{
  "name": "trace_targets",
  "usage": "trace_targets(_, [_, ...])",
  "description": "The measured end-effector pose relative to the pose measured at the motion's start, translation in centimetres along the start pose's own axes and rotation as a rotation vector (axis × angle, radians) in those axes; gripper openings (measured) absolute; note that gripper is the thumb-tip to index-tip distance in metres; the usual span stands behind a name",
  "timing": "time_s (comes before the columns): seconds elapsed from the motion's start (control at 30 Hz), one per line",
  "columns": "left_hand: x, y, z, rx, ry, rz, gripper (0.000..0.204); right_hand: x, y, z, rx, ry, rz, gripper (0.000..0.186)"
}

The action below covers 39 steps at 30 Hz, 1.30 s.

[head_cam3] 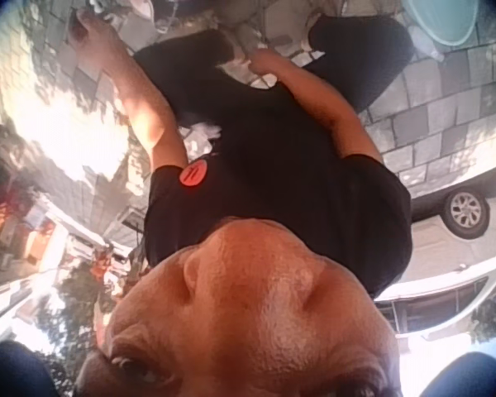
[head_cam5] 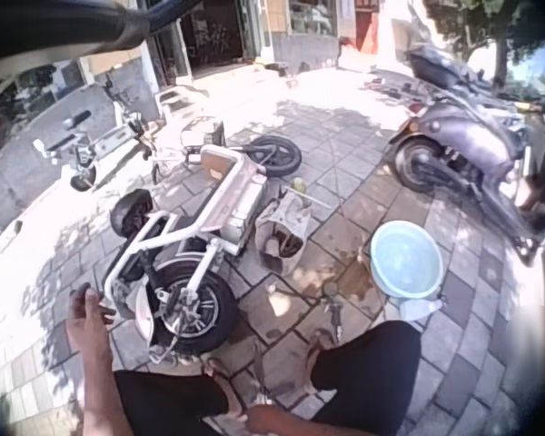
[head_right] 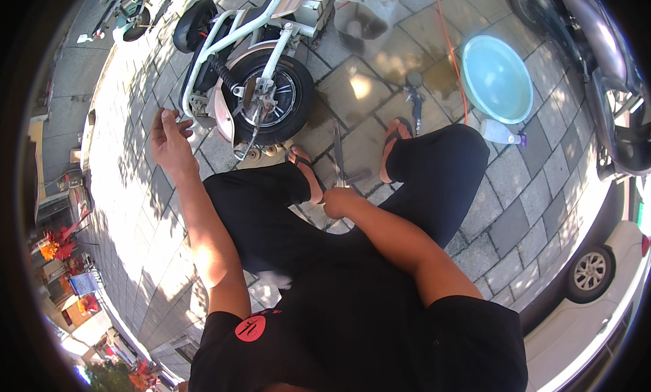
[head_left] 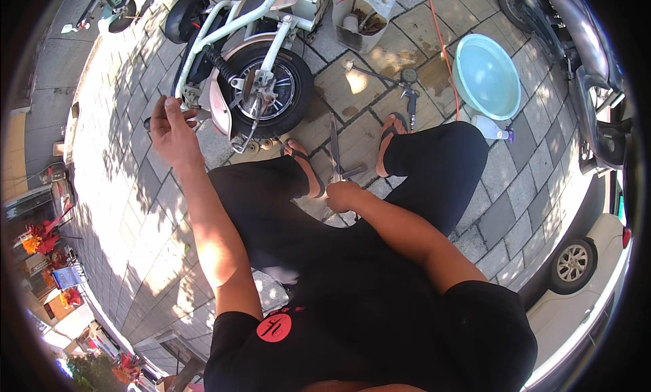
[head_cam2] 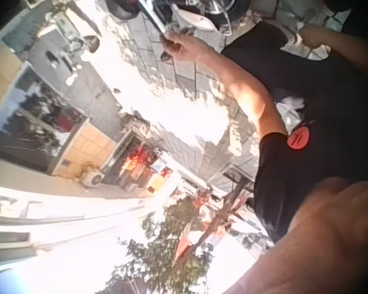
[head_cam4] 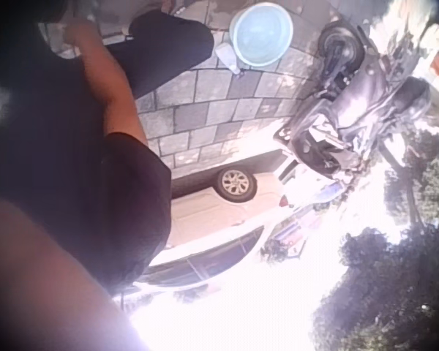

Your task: The person receives payment, then moves outside to work on a white electric scooter. They squat and use a wrench to loosen and tighten bolts on the rear wheel hub, then stand to reposition the scooter upright and adjust the handlebars.

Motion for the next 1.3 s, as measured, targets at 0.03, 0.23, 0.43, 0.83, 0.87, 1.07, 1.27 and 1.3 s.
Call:
trace_targets(0.03, [0.1, -0.1, -0.3, 0.012, 0.000, 0.015, 0.047, -0.1, 0.3, 0.0, 0.010, 0.015, 0.004, 0.038])
trace_targets(0.23, [0.1, -0.3, -1.0, -0.038, 0.058, 0.016, 0.044, 0.9, 1.2, -0.8, -0.014, 0.059, 0.051, 0.040])
trace_targets(0.43, [-0.8, -0.9, -1.0, -0.060, 0.060, 0.036, 0.046, 0.7, 0.8, -1.0, -0.002, 0.000, 0.033, 0.043])
trace_targets(0.83, [-1.6, -1.1, -1.0, -0.047, 0.072, 0.101, 0.048, 1.0, 1.0, -1.3, 0.021, 0.031, 0.060, 0.038])
trace_targets(0.87, [-1.5, -1.0, -1.0, -0.048, 0.070, 0.101, 0.048, 1.2, 1.3, -1.5, 0.029, 0.050, 0.069, 0.036])
trace_targets(1.07, [-1.6, -1.1, -1.0, -0.058, 0.068, 0.109, 0.047, 0.8, 1.0, -1.3, -0.001, 0.011, 0.066, 0.042])
trace_targets(1.27, [-1.7, -1.2, -0.6, -0.038, 0.057, 0.108, 0.047, 0.5, 0.8, -0.9, 0.013, 0.032, 0.025, 0.043])
trace_targets(1.3, [-1.7, -1.3, -0.5, -0.038, 0.059, 0.111, 0.047, 0.7, 0.9, -0.9, 0.014, 0.033, 0.028, 0.043])
Point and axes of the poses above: each hand's wrist, its own z-axis away from the middle knuckle, its own x-axis out of the palm, y = z × x, the point moved 3 cm from there along -z, towards the middle knuckle, and after that the axes turned 4 degrees about -x, right-handed, at the moved point
